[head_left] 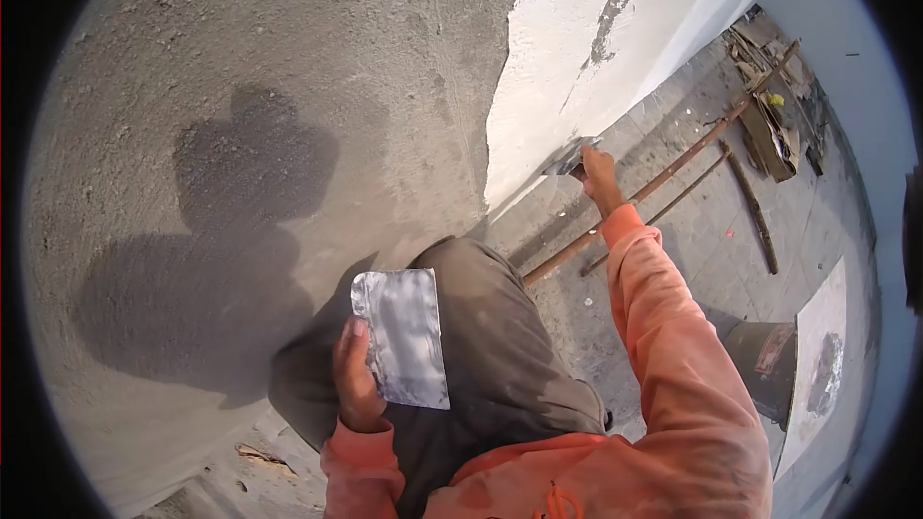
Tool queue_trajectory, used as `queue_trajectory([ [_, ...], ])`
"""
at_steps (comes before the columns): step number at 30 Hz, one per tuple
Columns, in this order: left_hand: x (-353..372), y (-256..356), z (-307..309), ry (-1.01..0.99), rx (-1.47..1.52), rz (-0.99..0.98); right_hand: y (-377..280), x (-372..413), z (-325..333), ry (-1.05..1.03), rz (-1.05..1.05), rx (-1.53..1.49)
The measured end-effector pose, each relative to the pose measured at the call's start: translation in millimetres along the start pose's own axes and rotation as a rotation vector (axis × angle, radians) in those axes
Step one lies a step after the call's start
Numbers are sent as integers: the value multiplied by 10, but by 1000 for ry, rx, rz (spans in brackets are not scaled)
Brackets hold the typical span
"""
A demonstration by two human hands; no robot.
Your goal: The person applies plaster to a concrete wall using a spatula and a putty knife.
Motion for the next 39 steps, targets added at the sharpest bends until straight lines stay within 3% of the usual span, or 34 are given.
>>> queue_trajectory([
  [7, 5, -17, -39, -33, 8, 2, -644, 319, -291, -118, 42, 48],
  [14, 2, -24, -100, -70, -4, -3, -1267, 1010, -334, -66, 126, 8],
  [18, -14, -8, -84, -31, -13, -3, -904, 712, 193, 75, 144, 77],
  [23, -7, -56, -74, -30, -85, 10, 382, -96, 564, 175, 32, 55],
  [26, -10, -41, -46, 14, -130, 5, 696, -347, 580, 252, 66, 256],
  [29, -29, -2, -91, 34, -137, 5, 726, -440, 449, 289, 83, 406],
  [35, -25, -65, -58, 22, -101, 19, 740, -650, 293, 106, 210, 131],
  [39, -1, -48, -86, -18, -122, 21, 506, -225, 128, 83, 113, 65],
])
Point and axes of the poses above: each hand's wrist, its own x-axis away from the middle knuckle, its own z-axis out of the back of the hand, y = z × x, the point moved 8 cm from there along -x, towards the middle knuckle, and after that the axes turned 10 degrees about -z, right-handed, at the moved point
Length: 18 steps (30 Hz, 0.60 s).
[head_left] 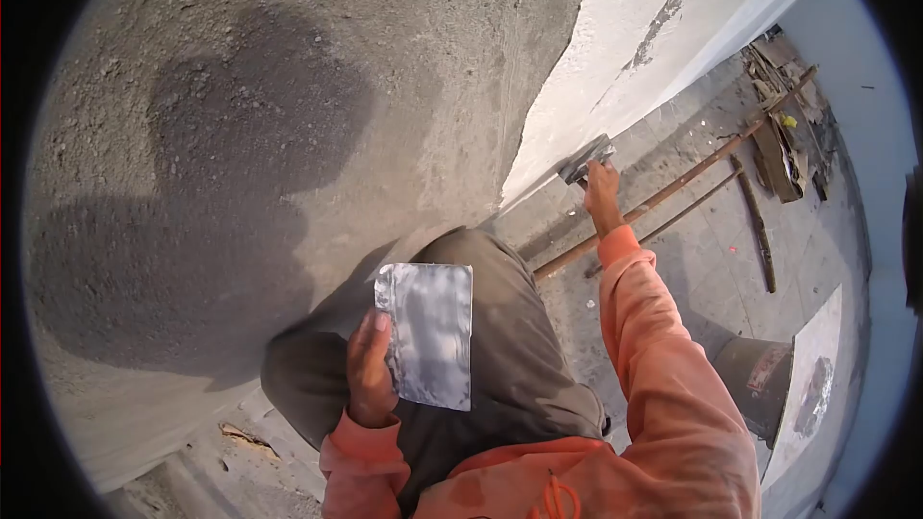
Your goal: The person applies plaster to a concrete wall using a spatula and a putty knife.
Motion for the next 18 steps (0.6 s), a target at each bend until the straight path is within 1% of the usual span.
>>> queue_trajectory([
  [5, 47, 50, -34, -35, 6, -6, -446, 456, -191, -94, 14, -62],
  [9, 73, 81, -42, -33, 29, -27, -760, 798, -346, -111, 66, -31],
  [12, 82, 143, -75, -62, 18, -47, -927, 1000, -424, -129, 86, -10],
  [17, 89, 110, -65, -91, 78, -28, -1090, 1298, -475, -196, 134, 31],
  [18, 87, 133, -79, -90, 79, -35, -1144, 1439, -484, -195, 151, -26],
])
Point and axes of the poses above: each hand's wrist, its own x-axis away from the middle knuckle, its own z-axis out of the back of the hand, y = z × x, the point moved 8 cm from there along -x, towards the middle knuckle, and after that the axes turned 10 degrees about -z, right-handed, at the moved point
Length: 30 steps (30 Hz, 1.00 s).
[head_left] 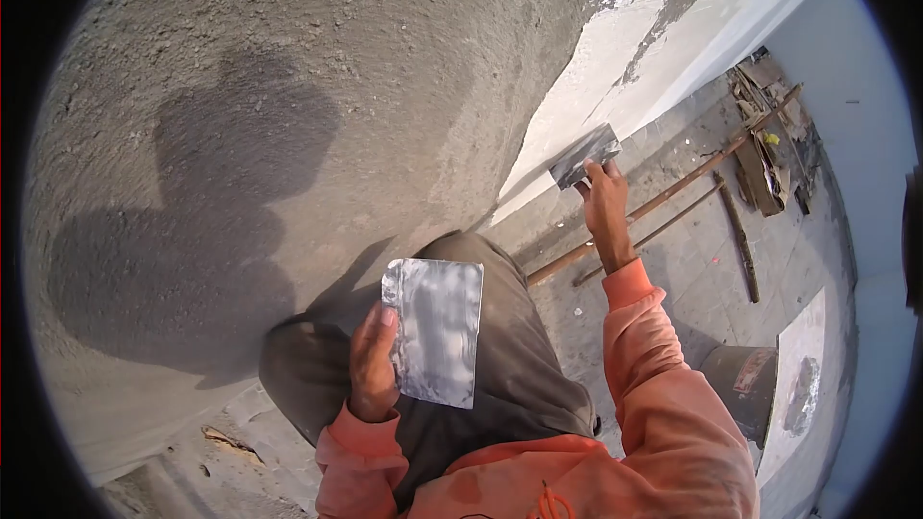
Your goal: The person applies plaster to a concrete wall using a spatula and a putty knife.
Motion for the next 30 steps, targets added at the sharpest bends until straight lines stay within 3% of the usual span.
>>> queue_trajectory([
  [2, -1, 8, 20, 12, -2, -2, -94, 307, -102, 5, 39, -111],
  [6, 14, -30, 91, 29, 21, 7, 393, 419, 151, 82, -60, -337],
  [10, 17, -41, 89, 33, 8, 3, 1196, 207, 386, 181, -232, -140],
  [14, 19, 2, 87, 22, -11, -6, 1498, -142, 247, 66, -344, -42],
  [17, 18, 10, 92, 28, 6, -13, 1091, -142, -94, 20, -341, -150],
  [30, 37, -10, 54, -18, 114, 6, -639, 361, -683, -10, -192, -41],
])
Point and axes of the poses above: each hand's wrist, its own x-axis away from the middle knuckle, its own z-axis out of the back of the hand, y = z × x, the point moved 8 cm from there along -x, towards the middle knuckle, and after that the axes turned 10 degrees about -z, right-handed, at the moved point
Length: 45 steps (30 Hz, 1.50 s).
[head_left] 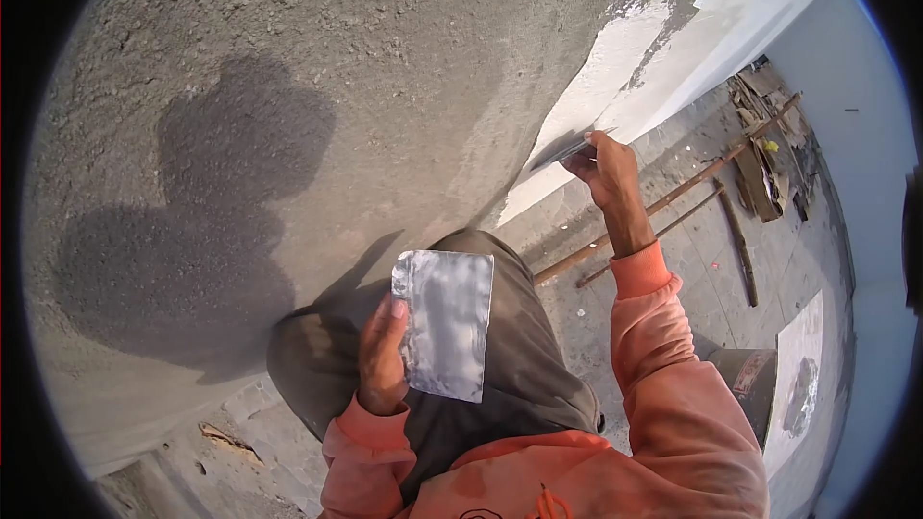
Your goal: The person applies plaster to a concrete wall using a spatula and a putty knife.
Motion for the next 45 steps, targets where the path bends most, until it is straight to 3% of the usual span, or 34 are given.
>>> queue_trajectory([
  [4, -2, -21, 17, 22, 30, -5, -310, 286, 93, 24, 94, -17],
  [8, -11, -1, 26, 53, 2, -9, -11, 154, 639, 84, 116, -147],
  [11, -13, -20, 19, 41, -30, -3, 938, -738, 1454, 237, 87, 53],
  [14, -25, -14, 27, 28, -76, -17, 1746, -1382, 1846, 320, 58, 349],
  [17, -16, -29, 49, 60, -90, -24, 1579, -1130, 1504, 456, 256, 502],
  [18, -18, -32, 52, 74, -90, -25, 1692, -1240, 1514, 448, 177, 384],
  [21, -43, -10, 48, 82, -148, -30, 1794, -1467, 1427, 439, 222, 443],
  [22, -48, -2, 39, 84, -153, -27, 1799, -1463, 1338, 336, 203, 403],
  [26, -47, -12, 33, 80, -148, -14, 1821, -1345, 1102, 383, 240, 350],
  [31, -16, -60, 36, 78, -112, 7, 1455, -528, 505, 370, 244, 618],
  [39, -14, -4, 17, 37, -55, -18, 1300, 45, 27, 328, 654, 577],
  [40, -13, -21, 23, 43, -35, -14, 1289, 74, -28, 222, 534, 636],
  [43, -14, -40, 28, 47, 5, -8, 1055, 351, -97, 135, 479, 617],
  [45, -22, -13, 22, 35, 4, -13, 1064, 366, 96, 212, 384, 507],
])
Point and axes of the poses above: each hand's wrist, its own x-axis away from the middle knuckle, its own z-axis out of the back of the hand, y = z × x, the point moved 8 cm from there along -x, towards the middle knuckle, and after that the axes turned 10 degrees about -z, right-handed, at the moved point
